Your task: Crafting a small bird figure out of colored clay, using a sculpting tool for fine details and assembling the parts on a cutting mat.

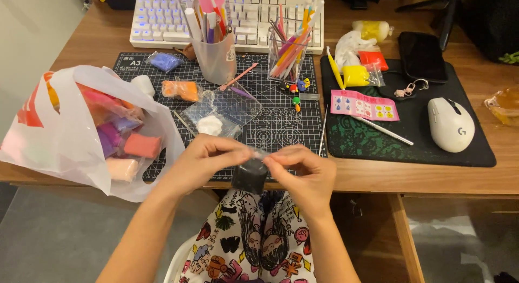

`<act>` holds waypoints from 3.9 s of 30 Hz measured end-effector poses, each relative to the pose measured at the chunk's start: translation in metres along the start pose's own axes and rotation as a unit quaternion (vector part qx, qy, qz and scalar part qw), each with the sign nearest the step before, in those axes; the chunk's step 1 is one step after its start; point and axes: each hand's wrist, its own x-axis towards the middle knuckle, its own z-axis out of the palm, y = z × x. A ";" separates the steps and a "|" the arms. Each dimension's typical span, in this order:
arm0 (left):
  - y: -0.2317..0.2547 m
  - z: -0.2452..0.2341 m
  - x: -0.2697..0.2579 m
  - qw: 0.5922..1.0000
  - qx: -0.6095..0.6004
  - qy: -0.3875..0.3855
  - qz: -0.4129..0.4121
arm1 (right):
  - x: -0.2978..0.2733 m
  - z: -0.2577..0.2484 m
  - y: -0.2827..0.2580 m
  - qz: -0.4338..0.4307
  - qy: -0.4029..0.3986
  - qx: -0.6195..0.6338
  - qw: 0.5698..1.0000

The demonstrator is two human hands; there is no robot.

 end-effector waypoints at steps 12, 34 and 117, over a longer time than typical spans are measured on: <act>-0.003 -0.038 0.043 0.723 0.588 0.270 0.244 | -0.002 -0.017 0.017 0.013 0.041 -0.031 0.999; -0.041 -0.044 0.097 0.640 0.710 0.238 0.169 | 0.001 -0.018 0.013 0.045 -0.018 -0.114 0.992; -0.048 0.012 0.043 0.903 0.137 0.205 0.351 | 0.033 0.003 0.044 0.103 -0.033 0.026 0.994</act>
